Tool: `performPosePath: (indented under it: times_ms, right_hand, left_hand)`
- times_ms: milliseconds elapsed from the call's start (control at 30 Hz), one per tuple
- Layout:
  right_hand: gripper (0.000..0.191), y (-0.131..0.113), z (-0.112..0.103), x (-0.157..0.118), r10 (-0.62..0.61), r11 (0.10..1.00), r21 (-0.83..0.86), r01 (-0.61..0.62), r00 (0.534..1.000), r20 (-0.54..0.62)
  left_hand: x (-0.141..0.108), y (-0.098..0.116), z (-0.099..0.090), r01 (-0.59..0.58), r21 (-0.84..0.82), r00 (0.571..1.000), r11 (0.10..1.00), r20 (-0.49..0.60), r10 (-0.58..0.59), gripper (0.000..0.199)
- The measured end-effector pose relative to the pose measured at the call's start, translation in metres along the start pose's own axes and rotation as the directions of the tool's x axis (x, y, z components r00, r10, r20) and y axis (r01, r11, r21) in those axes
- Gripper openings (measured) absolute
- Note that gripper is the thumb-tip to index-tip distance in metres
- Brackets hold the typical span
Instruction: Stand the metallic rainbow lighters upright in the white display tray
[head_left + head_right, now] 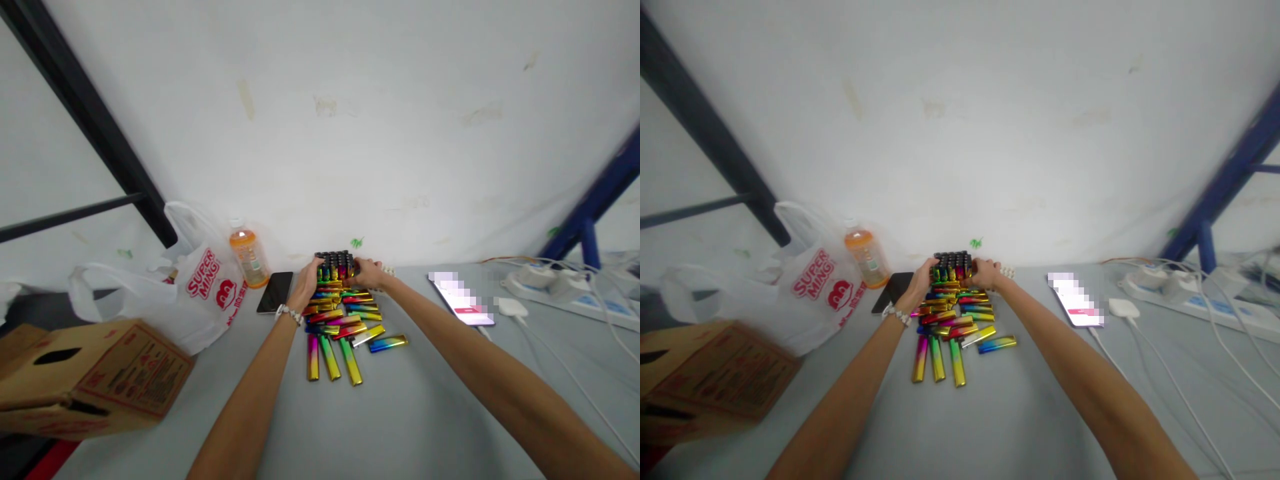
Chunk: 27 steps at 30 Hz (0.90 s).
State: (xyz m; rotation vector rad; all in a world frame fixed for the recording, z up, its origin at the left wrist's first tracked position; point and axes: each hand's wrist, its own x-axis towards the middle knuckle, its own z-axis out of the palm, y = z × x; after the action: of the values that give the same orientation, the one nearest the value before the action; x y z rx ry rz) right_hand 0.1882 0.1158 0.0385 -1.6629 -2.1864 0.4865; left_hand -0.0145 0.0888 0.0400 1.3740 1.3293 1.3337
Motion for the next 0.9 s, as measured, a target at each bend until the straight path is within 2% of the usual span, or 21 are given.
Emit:
performPosePath:
  times_ms: [100, 200, 400, 533, 633, 900]
  right_hand:
    - [0.063, 0.005, -0.005, -0.002, 0.013, 0.997, 0.077, -0.012, 1.0, -0.003]
    - [0.064, 0.011, -0.006, -0.006, -0.002, 0.995, 0.104, 0.004, 1.0, -0.018]
    - [0.072, 0.022, -0.004, -0.015, -0.128, 0.989, 0.054, 0.135, 0.986, -0.111]
    - [0.074, 0.027, -0.004, -0.026, -0.253, 0.967, -0.028, 0.253, 0.947, -0.199]
    - [0.075, 0.03, -0.004, -0.037, -0.322, 0.945, -0.027, 0.325, 0.915, -0.242]
    - [0.078, 0.037, -0.005, -0.061, -0.423, 0.888, 0.061, 0.455, 0.863, -0.278]
  left_hand:
    - [-0.004, 0.0, 0.003, 0.049, -0.084, 0.996, 0.995, 0.079, -0.043, 0.04]
    - [-0.008, 0.001, 0.007, 0.022, -0.121, 0.995, 0.992, 0.098, -0.01, 0.041]
    - [-0.013, 0.005, 0.019, -0.097, -0.08, 0.993, 0.992, 0.059, 0.102, 0.035]
    - [-0.02, 0.011, 0.026, -0.14, -0.03, 0.989, 0.99, 0.043, 0.142, 0.034]
    - [-0.028, 0.015, 0.032, -0.179, 0.028, 0.983, 0.983, 0.042, 0.178, 0.032]
    - [-0.041, 0.007, 0.046, -0.095, 0.036, 0.993, 0.995, -0.068, 0.097, 0.041]
